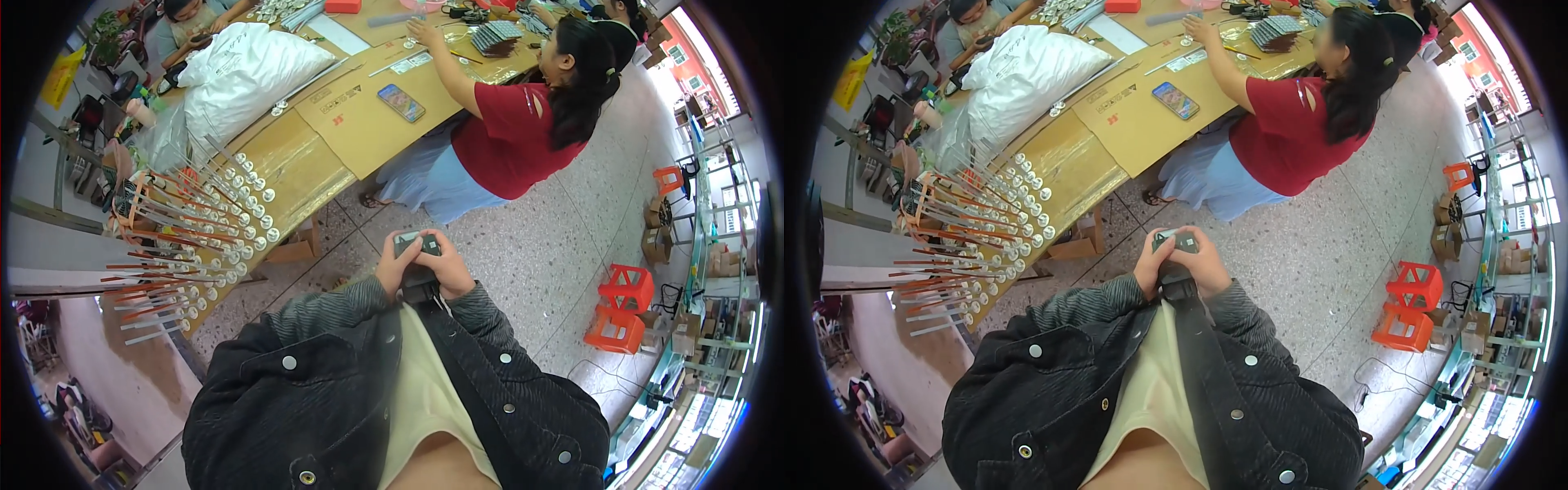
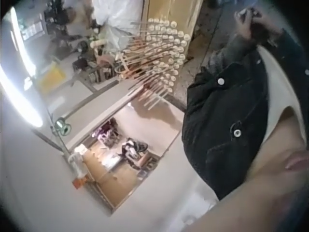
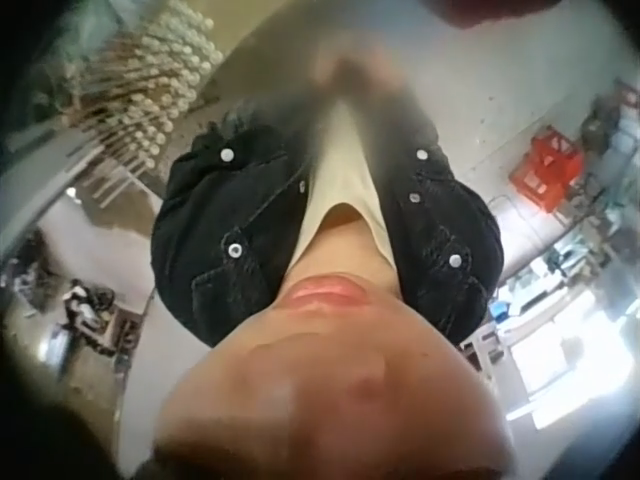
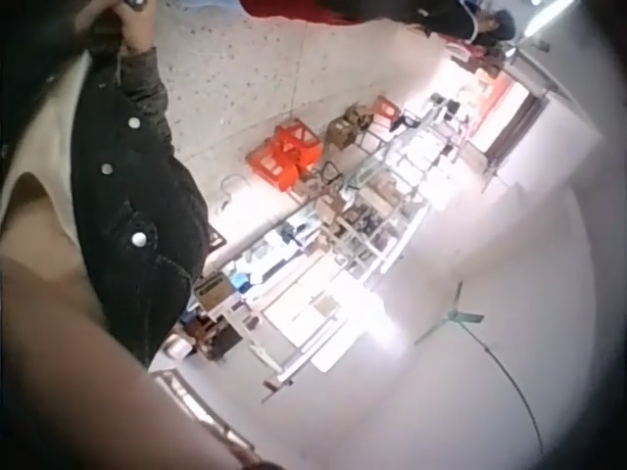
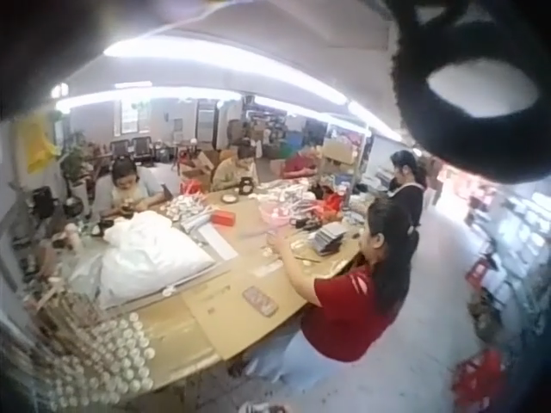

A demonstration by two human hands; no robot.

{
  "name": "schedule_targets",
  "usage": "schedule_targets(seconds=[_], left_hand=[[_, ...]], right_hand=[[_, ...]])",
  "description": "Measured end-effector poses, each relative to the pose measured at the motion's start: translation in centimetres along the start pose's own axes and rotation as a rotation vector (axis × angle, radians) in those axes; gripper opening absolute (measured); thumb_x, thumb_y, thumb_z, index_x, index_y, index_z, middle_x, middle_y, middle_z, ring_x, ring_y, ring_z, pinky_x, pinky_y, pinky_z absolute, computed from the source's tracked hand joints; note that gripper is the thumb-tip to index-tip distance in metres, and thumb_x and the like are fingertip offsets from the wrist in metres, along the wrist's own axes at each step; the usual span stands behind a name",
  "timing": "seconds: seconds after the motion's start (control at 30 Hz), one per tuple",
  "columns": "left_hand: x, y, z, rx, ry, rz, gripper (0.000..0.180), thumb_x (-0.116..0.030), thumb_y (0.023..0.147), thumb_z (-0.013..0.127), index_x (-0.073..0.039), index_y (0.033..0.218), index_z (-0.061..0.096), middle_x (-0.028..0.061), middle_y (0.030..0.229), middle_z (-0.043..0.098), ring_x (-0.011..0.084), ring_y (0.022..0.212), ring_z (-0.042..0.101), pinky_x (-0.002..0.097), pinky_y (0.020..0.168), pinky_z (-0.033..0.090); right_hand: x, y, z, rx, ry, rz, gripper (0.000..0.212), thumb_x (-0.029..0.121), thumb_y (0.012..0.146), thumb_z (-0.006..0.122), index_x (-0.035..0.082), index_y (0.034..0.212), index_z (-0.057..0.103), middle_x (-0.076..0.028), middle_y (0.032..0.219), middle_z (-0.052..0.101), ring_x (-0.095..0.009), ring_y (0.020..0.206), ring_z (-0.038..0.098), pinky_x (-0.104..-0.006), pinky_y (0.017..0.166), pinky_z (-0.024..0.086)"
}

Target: Assembling small electronic or mechanical hardware components using a handheld tool and sorting parts.

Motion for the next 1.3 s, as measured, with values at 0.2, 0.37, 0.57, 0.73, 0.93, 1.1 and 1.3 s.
schedule_targets(seconds=[0.2, 0.37, 0.57, 0.73, 0.93, 1.1, 1.3], left_hand=[[0.7, 0.9, 1.3, 0.005, 0.045, -0.002, 0.055, -0.027, 0.089, 0.065, -0.011, 0.132, 0.035, 0.01, 0.115, 0.052, 0.0194, 0.103, 0.055, 0.0335, 0.085, 0.048], [0.5, 1.3, 2.2, -0.005, 0.02, 0.085, 0.052, -0.024, 0.088, 0.064, -0.01, 0.131, 0.037, 0.0105, 0.113, 0.052, 0.0192, 0.101, 0.055, 0.0334, 0.085, 0.048], [1.7, 1.9, 3.5, -0.04, 0.045, -0.011, 0.051, -0.022, 0.089, 0.063, -0.01, 0.131, 0.037, 0.0111, 0.113, 0.052, 0.0194, 0.102, 0.055, 0.0336, 0.086, 0.048], [2.4, 2.2, 3.4, -0.039, 0.006, -0.045, 0.05, -0.024, 0.09, 0.061, -0.01, 0.131, 0.037, 0.0118, 0.114, 0.053, 0.0203, 0.102, 0.056, 0.0352, 0.085, 0.049], [2.7, 2.0, 3.3, -0.057, -0.007, -0.027, 0.047, -0.025, 0.091, 0.057, -0.011, 0.13, 0.037, 0.0116, 0.114, 0.053, 0.0209, 0.103, 0.057, 0.0358, 0.086, 0.05], [3.2, 2.1, 2.6, -0.066, -0.032, -0.023, 0.047, -0.025, 0.091, 0.056, -0.01, 0.13, 0.037, 0.0113, 0.115, 0.053, 0.021, 0.104, 0.056, 0.0351, 0.088, 0.049], [3.0, 1.8, 1.9, -0.085, -0.098, -0.008, 0.056, -0.022, 0.089, 0.059, -0.008, 0.135, 0.032, 0.0139, 0.118, 0.05, 0.0224, 0.104, 0.056, 0.0344, 0.086, 0.049]], right_hand=[[0.0, -0.3, -2.2, -0.024, 0.064, 0.013, 0.039, 0.003, 0.078, 0.068, 0.006, 0.113, 0.051, -0.007, 0.1, 0.058, -0.016, 0.088, 0.061, -0.0285, 0.074, 0.052], [1.9, -0.3, -2.5, 0.007, -0.049, -0.078, 0.041, 0.005, 0.077, 0.071, 0.006, 0.113, 0.051, -0.006, 0.1, 0.058, -0.014, 0.092, 0.059, -0.0274, 0.075, 0.05], [1.5, -0.5, -4.7, 0.004, 0.016, -0.055, 0.041, 0.006, 0.076, 0.072, 0.006, 0.112, 0.052, -0.005, 0.1, 0.058, -0.014, 0.09, 0.058, -0.0277, 0.076, 0.05], [1.5, -0.4, -5.0, 0.009, 0.008, -0.058, 0.041, 0.005, 0.077, 0.071, 0.006, 0.113, 0.052, -0.005, 0.099, 0.058, -0.014, 0.09, 0.058, -0.0275, 0.077, 0.049], [1.2, -0.1, -5.3, 0.029, -0.031, -0.041, 0.042, 0.006, 0.076, 0.072, 0.007, 0.113, 0.051, -0.004, 0.1, 0.057, -0.013, 0.092, 0.058, -0.0273, 0.078, 0.049], [1.1, -0.3, -4.7, 0.034, 0.007, -0.007, 0.042, 0.006, 0.076, 0.072, 0.007, 0.112, 0.052, -0.004, 0.101, 0.057, -0.013, 0.092, 0.057, -0.0273, 0.078, 0.049], [0.8, 0.0, -4.3, 0.033, -0.032, -0.03, 0.04, 0.005, 0.075, 0.072, 0.007, 0.109, 0.051, -0.004, 0.1, 0.056, -0.013, 0.092, 0.057, -0.0272, 0.078, 0.048]])
Point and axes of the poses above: each hand's wrist, its own y-axis towards the middle knuckle, its own z-axis out of the palm, x = y × z, the point moved 9 cm from there along y, towards the middle knuckle
